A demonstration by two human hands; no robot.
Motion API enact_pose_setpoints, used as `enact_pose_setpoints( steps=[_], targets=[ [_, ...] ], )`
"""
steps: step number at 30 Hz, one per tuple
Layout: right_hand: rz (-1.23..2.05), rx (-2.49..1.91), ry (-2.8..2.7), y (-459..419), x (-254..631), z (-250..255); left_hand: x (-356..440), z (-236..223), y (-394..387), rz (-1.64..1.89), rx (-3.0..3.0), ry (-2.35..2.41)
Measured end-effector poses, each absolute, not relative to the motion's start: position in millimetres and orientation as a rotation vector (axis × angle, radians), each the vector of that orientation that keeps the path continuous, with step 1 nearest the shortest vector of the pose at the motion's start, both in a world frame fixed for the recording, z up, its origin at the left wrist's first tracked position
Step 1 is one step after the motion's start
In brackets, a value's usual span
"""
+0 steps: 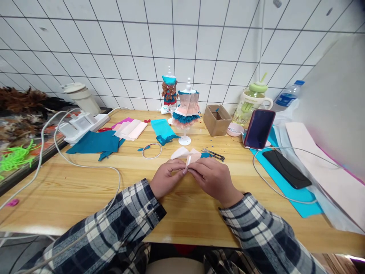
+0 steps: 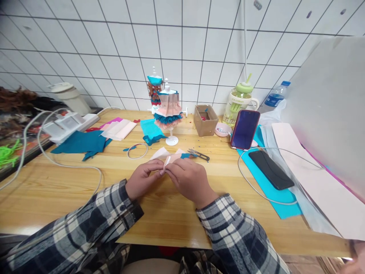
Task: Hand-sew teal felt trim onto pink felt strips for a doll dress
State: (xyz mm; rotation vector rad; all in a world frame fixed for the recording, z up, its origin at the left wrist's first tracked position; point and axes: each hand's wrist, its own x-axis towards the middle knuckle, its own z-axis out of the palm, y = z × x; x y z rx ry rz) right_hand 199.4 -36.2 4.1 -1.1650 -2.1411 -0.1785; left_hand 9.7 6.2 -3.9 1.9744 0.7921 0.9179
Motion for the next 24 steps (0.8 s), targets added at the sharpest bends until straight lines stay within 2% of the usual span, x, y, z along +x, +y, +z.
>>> enact_pose_setpoints(
  steps=[7,19,24],
  targets=[
    [-0.227,-1.265,-2.170,-40.6,194.5,6.4,11.3,-5.3,3.6,0.975,2.098,0.890],
    [0.274,-1.349,-1.834,-34.3,187.5,-0.6,11.3,-4.8,1.7,0.972,2.167,0.940],
    [0.347,-1.346,-1.755,-36.5,183.4,-0.6,11.0,-3.8,1.3,0.966,2.091,0.897]
  ],
)
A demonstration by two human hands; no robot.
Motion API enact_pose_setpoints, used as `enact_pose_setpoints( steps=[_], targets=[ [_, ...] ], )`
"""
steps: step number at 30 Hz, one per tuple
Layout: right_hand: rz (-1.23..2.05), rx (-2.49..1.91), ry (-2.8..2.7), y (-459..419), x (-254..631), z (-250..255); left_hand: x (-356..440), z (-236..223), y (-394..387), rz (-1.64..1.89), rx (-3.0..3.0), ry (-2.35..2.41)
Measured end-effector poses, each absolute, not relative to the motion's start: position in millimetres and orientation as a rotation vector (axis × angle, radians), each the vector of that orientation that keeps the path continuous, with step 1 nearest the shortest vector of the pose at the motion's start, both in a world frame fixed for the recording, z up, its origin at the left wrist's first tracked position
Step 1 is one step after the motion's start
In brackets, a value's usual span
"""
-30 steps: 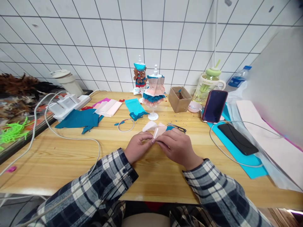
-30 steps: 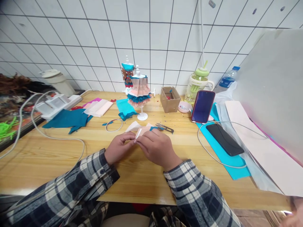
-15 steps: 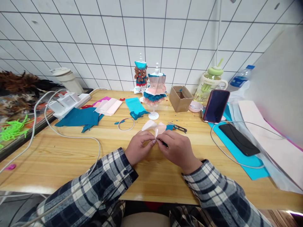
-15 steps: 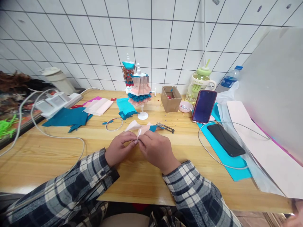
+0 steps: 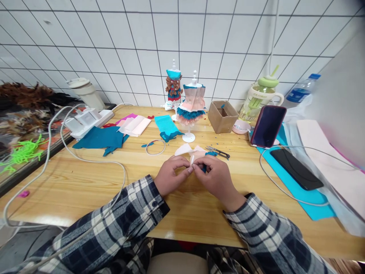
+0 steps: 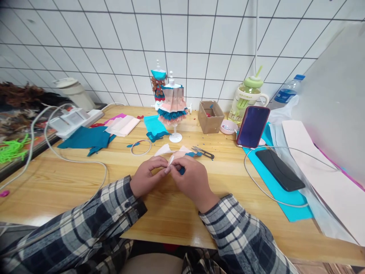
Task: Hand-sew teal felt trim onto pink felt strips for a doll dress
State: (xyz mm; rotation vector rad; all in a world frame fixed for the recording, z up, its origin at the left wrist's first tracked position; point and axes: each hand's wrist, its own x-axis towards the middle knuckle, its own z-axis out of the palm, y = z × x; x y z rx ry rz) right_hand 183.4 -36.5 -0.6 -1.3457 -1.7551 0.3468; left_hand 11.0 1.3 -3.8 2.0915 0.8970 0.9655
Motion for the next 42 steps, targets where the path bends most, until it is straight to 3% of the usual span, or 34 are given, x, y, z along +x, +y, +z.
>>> enact_pose_setpoints(
  steps=[10,36,42],
  targets=[
    [0.434,-1.264,-1.801,-37.1,184.4,-2.2,9.5,-3.4,3.3,0.969,2.030,0.934],
    [0.056,-1.339,-1.984,-43.3,183.2,-5.0,11.8,-3.7,5.0,0.915,1.997,0.952],
    [0.215,-1.394,-1.889,-41.5,180.9,-4.0,13.3,-5.4,2.6,0.926,2.053,0.943]
  ],
)
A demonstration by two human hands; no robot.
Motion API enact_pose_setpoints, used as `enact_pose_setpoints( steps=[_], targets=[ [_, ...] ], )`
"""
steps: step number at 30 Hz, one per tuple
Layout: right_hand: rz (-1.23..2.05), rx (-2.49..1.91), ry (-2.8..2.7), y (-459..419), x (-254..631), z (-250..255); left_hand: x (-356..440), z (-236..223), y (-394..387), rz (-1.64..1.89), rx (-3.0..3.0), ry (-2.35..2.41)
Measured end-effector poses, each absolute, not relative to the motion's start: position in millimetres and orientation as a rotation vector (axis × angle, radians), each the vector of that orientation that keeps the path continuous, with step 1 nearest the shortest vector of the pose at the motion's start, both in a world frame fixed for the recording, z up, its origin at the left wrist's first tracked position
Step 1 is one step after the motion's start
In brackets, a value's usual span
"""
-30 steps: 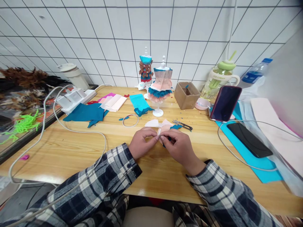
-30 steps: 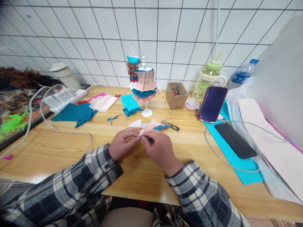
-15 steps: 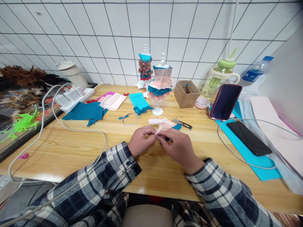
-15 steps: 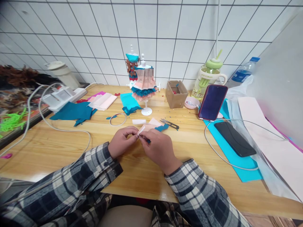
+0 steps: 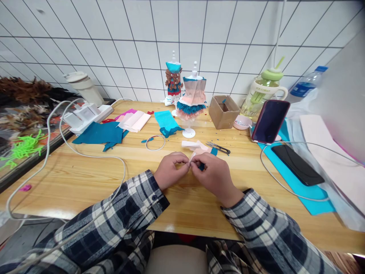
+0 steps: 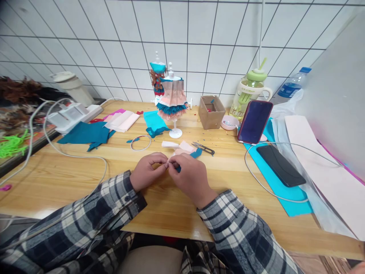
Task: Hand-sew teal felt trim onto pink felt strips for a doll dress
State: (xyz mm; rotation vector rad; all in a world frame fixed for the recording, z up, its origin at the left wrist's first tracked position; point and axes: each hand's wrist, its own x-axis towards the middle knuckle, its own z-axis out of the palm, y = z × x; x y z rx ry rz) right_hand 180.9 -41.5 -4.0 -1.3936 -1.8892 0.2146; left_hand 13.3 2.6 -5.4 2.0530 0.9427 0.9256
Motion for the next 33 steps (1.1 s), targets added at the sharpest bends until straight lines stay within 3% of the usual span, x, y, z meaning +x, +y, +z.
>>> enact_pose_setpoints(
  steps=[7,16,27,30,33],
  targets=[
    [0.516,-1.415,-1.759,-35.9,181.0,-3.5,13.9,-5.9,2.7,0.895,2.074,0.957],
    [0.391,-1.532,-1.649,-29.6,191.8,0.6,13.6,-3.7,1.4,0.907,1.932,0.829],
    [0.815,-1.505,-1.264,-1.9,220.2,-19.7,10.3,-3.3,4.3,0.772,1.834,0.764],
    [0.754,-1.495,-1.161,0.6,225.1,-23.3,8.3,-3.8,5.4,0.736,1.864,0.756],
    [0.477,-1.496,-1.012,4.9,231.7,-19.4,6.1,-3.3,6.2,0.683,1.932,0.673]
  ],
)
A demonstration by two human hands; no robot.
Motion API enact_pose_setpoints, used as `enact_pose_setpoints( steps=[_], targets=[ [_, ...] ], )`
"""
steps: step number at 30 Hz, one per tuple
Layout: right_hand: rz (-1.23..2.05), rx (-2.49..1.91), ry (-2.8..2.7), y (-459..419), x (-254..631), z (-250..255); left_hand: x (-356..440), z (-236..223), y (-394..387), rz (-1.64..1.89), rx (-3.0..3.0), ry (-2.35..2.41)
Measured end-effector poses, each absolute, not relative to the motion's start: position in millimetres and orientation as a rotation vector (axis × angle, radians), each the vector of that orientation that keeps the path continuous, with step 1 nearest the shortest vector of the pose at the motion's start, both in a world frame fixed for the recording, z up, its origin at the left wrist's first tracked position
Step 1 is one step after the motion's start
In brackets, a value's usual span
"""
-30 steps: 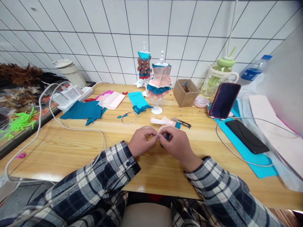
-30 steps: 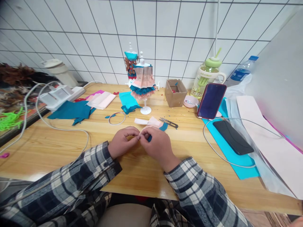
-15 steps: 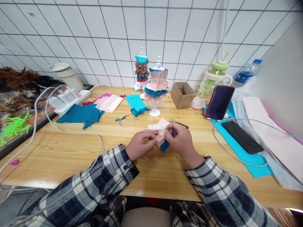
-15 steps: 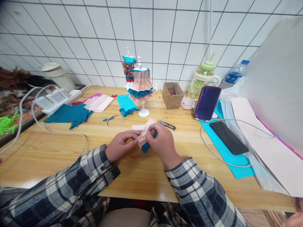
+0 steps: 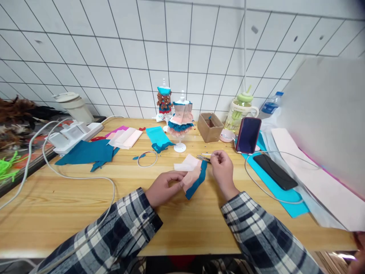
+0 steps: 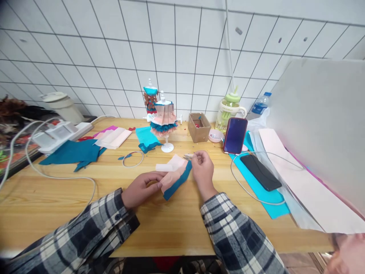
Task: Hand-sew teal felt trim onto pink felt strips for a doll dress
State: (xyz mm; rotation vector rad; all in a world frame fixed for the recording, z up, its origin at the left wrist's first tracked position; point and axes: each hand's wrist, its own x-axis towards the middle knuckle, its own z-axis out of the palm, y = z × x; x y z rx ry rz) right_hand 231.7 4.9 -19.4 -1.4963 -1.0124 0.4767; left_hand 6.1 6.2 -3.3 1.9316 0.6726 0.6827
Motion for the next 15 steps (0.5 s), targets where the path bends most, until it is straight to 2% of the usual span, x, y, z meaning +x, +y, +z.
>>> enact_pose_setpoints(
  steps=[3,8,15],
  targets=[
    [0.185,-1.502,-1.042,20.3,245.4,-7.3,4.7,-2.6,5.4,0.604,2.096,0.561],
    [-0.160,-1.707,-1.270,67.1,274.0,23.9,1.4,-6.6,4.3,0.630,2.248,0.647],
    [-0.317,-2.056,-1.422,112.2,291.3,42.0,-3.9,-11.4,8.8,0.650,2.292,0.658]
  ],
)
